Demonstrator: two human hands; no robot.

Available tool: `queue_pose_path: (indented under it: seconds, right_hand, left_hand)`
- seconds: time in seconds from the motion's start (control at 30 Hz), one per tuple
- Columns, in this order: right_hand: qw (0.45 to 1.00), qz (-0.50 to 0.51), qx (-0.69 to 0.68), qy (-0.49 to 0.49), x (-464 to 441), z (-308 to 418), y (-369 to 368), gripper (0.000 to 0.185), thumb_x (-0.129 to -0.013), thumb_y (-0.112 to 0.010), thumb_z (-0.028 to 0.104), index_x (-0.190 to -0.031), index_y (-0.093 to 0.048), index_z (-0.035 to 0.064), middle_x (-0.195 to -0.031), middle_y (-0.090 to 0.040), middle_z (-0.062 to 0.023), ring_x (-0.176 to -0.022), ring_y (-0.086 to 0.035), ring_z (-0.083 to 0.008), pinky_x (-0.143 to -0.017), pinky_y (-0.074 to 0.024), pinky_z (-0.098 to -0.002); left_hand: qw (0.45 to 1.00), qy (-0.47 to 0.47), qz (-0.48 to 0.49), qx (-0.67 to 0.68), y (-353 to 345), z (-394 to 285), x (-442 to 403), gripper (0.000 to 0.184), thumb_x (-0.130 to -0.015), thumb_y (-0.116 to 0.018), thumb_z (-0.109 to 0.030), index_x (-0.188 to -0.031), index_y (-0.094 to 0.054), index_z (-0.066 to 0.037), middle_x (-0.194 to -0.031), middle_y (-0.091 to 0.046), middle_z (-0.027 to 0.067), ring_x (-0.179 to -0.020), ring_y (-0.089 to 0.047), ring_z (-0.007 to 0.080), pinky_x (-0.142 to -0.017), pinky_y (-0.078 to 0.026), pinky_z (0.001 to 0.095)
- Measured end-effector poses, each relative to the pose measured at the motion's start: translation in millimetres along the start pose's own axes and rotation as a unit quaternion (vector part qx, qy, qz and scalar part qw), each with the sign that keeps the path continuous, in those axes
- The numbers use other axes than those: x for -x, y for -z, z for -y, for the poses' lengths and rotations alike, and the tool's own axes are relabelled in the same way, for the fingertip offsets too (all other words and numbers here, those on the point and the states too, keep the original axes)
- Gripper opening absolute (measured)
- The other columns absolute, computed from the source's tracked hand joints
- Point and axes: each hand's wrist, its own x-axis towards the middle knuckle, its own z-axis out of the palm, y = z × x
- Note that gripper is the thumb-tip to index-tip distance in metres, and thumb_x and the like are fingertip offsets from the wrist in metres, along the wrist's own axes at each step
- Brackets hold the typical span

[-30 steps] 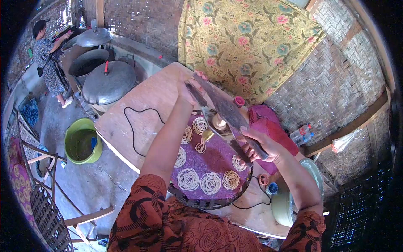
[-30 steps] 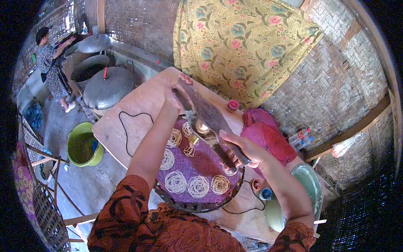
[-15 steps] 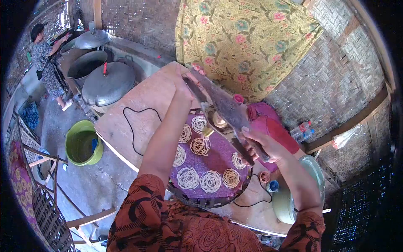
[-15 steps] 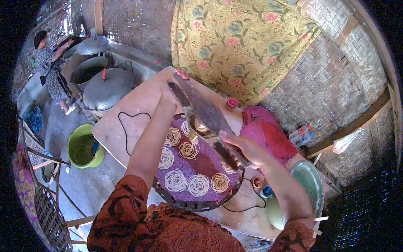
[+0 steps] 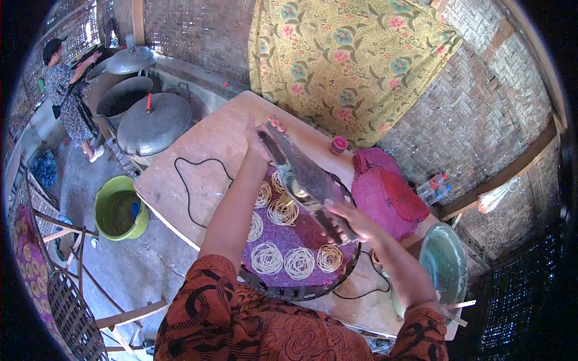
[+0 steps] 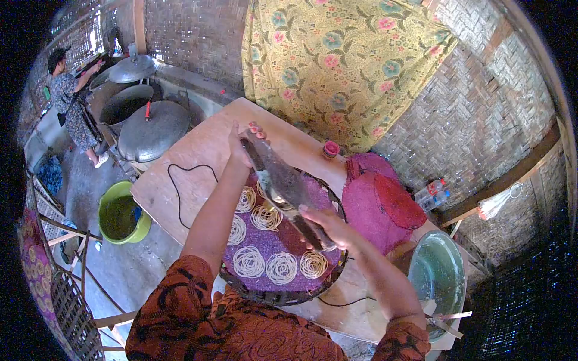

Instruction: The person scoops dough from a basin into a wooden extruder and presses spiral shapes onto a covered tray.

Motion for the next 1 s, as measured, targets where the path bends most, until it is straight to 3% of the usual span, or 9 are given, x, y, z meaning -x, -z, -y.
queue_pose_path:
  seconds: [0.07, 0.23, 0.27, 0.37, 0.53, 0.7, 0.83, 0.9, 1.0]
  right_hand:
    - [0.999, 0.034, -0.012, -0.002, -11, -5, -6, 0.061, -0.089, -0.044, 0.055, -0.116, -0.048, 0.0003, -0.089, -0.062, -0.0178, -0.071, -0.064, -0.0235, -0.061, -0.0538, -0.0319]
    - [0.989, 0.111, -0.094, 0.030, 19, 12, -7, 0.068, -0.086, -0.037, 0.067, -0.117, -0.050, 0.0072, -0.092, -0.061, -0.0149, -0.078, -0.060, -0.0197, -0.062, -0.0494, -0.0305]
    - [0.992, 0.091, -0.091, 0.014, 32, 17, -5, 0.069, -0.086, -0.035, 0.068, -0.114, -0.051, 0.0062, -0.089, -0.061, -0.0144, -0.075, -0.060, -0.0196, -0.062, -0.0496, -0.0305]
    - [0.997, 0.049, -0.051, -0.032, 62, 21, 3, 0.072, -0.086, -0.031, 0.069, -0.108, -0.054, 0.0042, -0.083, -0.061, -0.0136, -0.069, -0.060, -0.0196, -0.060, -0.0503, -0.0306]
    - [0.989, -0.046, -0.034, -0.138, 89, 3, 7, 0.077, -0.084, -0.027, 0.073, -0.099, -0.055, 0.0020, -0.075, -0.061, -0.0124, -0.055, -0.058, -0.0188, -0.046, -0.0476, -0.0312]
    - [0.990, -0.071, 0.015, -0.124, 88, -5, 19, 0.075, -0.084, -0.029, 0.071, -0.105, -0.052, 0.0028, -0.078, -0.062, -0.0161, -0.062, -0.062, -0.0235, -0.053, -0.0501, -0.0350]
    - [0.990, -0.100, 0.022, -0.098, 100, 8, -1, 0.074, -0.086, -0.030, 0.068, -0.098, -0.055, -0.0002, -0.074, -0.061, -0.0150, -0.060, -0.061, -0.0224, -0.053, -0.0489, -0.0314]
    - [0.996, -0.058, 0.017, -0.060, 114, 12, -7, 0.073, -0.086, -0.027, 0.070, -0.090, -0.055, 0.0021, -0.066, -0.056, -0.0088, -0.052, -0.055, -0.0173, -0.045, -0.0453, -0.0292]
    - [0.993, -0.072, 0.003, -0.095, 126, 19, -2, 0.072, -0.086, -0.028, 0.069, -0.087, -0.055, 0.0029, -0.065, -0.055, -0.0078, -0.052, -0.055, -0.0165, -0.045, -0.0448, -0.0287]
  left_hand:
    - [1.000, -0.006, 0.003, -0.029, -12, -12, 6, 0.047, -0.088, -0.036, -0.059, -0.081, -0.049, -0.014, -0.071, -0.049, 0.0007, -0.066, -0.050, 0.0181, -0.064, -0.041, 0.0353]
    - [0.996, -0.042, 0.004, -0.082, -86, -22, 21, 0.052, -0.086, -0.040, -0.061, -0.082, -0.051, -0.011, -0.072, -0.051, 0.0040, -0.073, -0.053, 0.0217, -0.070, -0.044, 0.0377]
    - [0.997, -0.004, 0.041, -0.072, -83, -23, 20, 0.063, -0.084, -0.035, -0.067, -0.082, -0.050, -0.006, -0.074, -0.052, 0.0085, -0.075, -0.052, 0.0275, -0.078, -0.042, 0.0406]
    - [0.998, 0.010, 0.068, 0.004, -70, 6, 22, 0.063, -0.085, -0.034, -0.067, -0.079, -0.049, -0.006, -0.072, -0.050, 0.0085, -0.072, -0.051, 0.0271, -0.077, -0.042, 0.0412]
    - [0.993, 0.044, -0.069, 0.080, -20, 77, 33, 0.060, -0.085, -0.035, -0.065, -0.074, -0.047, -0.007, -0.068, -0.047, 0.0079, -0.067, -0.048, 0.0253, -0.070, -0.042, 0.0406]
    - [0.996, 0.009, -0.080, 0.048, -37, 82, 24, 0.050, -0.091, -0.030, -0.054, -0.072, -0.046, -0.010, -0.065, -0.046, 0.0044, -0.063, -0.046, 0.0206, -0.069, -0.042, 0.0367]
    - [0.996, 0.021, -0.065, 0.058, -78, 61, 31, 0.047, -0.091, -0.032, -0.053, -0.071, -0.046, -0.013, -0.061, -0.043, 0.0018, -0.058, -0.045, 0.0195, -0.065, -0.041, 0.0355]
    - [0.996, 0.011, -0.083, 0.034, -84, 65, 41, 0.047, -0.092, -0.031, -0.052, -0.072, -0.046, -0.013, -0.062, -0.043, 0.0013, -0.059, -0.045, 0.0187, -0.065, -0.041, 0.0351]
    - [0.993, 0.011, -0.107, 0.047, -80, 79, 44, 0.047, -0.092, -0.029, -0.053, -0.073, -0.044, -0.013, -0.062, -0.043, 0.0008, -0.059, -0.045, 0.0180, -0.066, -0.041, 0.0351]
